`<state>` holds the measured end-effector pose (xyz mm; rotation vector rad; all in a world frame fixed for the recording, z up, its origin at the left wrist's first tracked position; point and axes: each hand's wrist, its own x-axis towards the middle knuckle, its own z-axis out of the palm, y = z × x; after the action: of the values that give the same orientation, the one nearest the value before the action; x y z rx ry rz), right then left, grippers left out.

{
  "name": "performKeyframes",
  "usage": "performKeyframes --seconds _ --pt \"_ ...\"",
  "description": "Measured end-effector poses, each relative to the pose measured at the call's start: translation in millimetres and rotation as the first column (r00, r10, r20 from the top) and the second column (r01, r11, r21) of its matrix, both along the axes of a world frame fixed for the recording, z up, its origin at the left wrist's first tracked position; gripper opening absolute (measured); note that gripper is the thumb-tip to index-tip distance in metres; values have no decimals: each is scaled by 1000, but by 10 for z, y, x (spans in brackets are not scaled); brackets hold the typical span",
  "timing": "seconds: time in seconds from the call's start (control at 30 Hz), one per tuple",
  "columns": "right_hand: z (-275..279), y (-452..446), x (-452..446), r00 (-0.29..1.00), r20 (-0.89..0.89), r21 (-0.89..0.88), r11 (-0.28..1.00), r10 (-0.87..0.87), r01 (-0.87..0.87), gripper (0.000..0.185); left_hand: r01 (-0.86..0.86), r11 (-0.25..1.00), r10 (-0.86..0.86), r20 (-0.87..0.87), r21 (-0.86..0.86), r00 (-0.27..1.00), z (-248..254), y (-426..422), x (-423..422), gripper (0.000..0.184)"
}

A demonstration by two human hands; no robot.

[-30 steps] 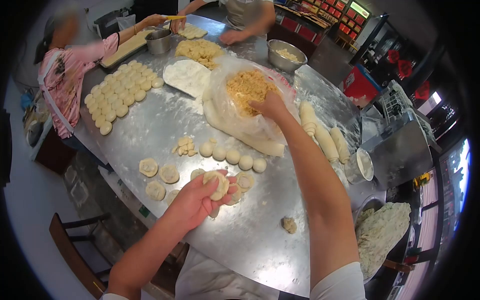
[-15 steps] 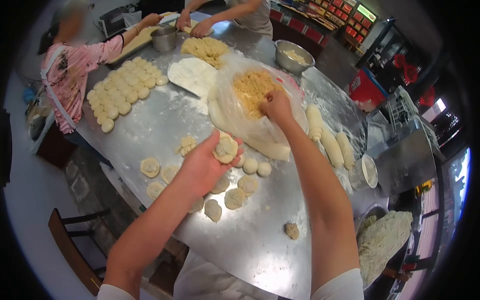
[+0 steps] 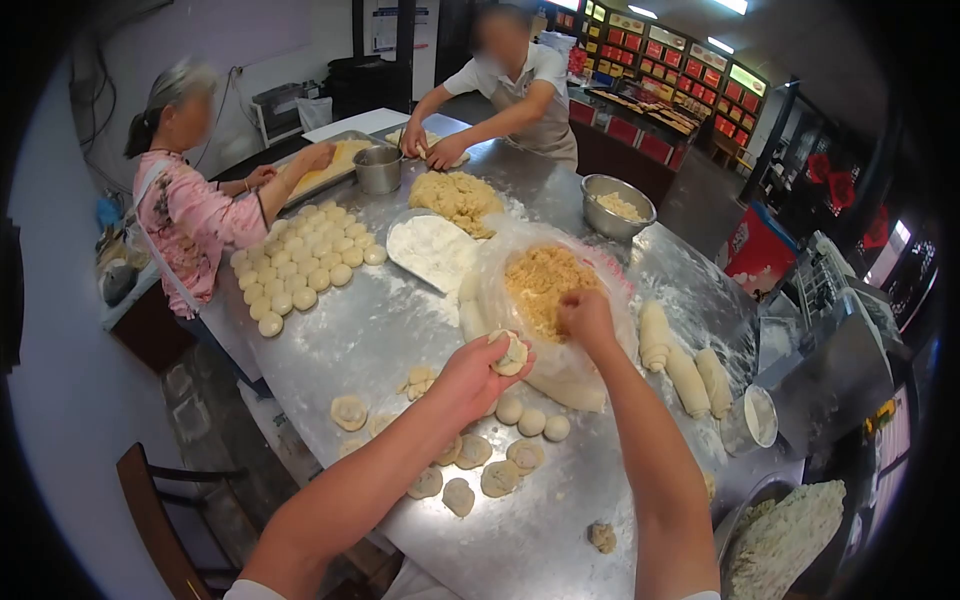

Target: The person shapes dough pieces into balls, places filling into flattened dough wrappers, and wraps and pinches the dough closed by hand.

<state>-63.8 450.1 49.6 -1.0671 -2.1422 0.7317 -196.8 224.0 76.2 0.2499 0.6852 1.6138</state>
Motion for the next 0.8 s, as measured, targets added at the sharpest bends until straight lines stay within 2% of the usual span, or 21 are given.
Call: performKeyframes --seconds 0.03,0.13,0.23,0.3,0.4,0.47,0.5,0.57,0.63,0.67,0.73,0.8 --pt "4 -18 32 994 104 53 998 19 -25 19 2 1000 -2 -6 -22 1000 -15 94 10 37" --pt "176 -96 1 977 -209 -225 974 -30 -19 19 -23 997 23 -6 -68 1000 -41 284 21 37" --pt "478 -353 12 921 -390 -313 937 22 -154 15 -30 996 33 43 -82 999 -11 406 57 37" --pt "598 -526 64 936 -325 -271 935 135 -229 15 -34 995 46 134 -90 990 5 481 56 37" --pt "579 -814 40 948 -165 -131 947 272 -295 17 9 1000 -14 232 20 973 -220 642 94 36" --pt "394 -871 19 936 -91 55 940 340 -336 20 -10 999 6 142 32 990 -425 750 177 35" --pt "410 -897 6 944 -53 56 945 327 -324 21 -17 999 13 100 39 995 -404 741 209 35" --pt "417 -959 -9 954 25 49 952 300 -301 22 -68 996 73 96 -58 993 -399 720 221 29" --pt "557 -1057 -31 959 58 -21 961 278 -277 25 -106 982 116 55 -155 992 -350 701 220 31" --pt "574 -1072 -19 962 82 -69 964 261 -255 26 -111 985 125 97 -132 987 -429 727 199 31" --pt "431 -1003 16 973 -54 -26 974 225 -226 32 -108 990 122 160 -92 979 -488 738 148 32" --pt "355 -970 63 975 -87 -49 977 203 -207 27 -84 993 97 176 -79 980 -457 690 127 34"
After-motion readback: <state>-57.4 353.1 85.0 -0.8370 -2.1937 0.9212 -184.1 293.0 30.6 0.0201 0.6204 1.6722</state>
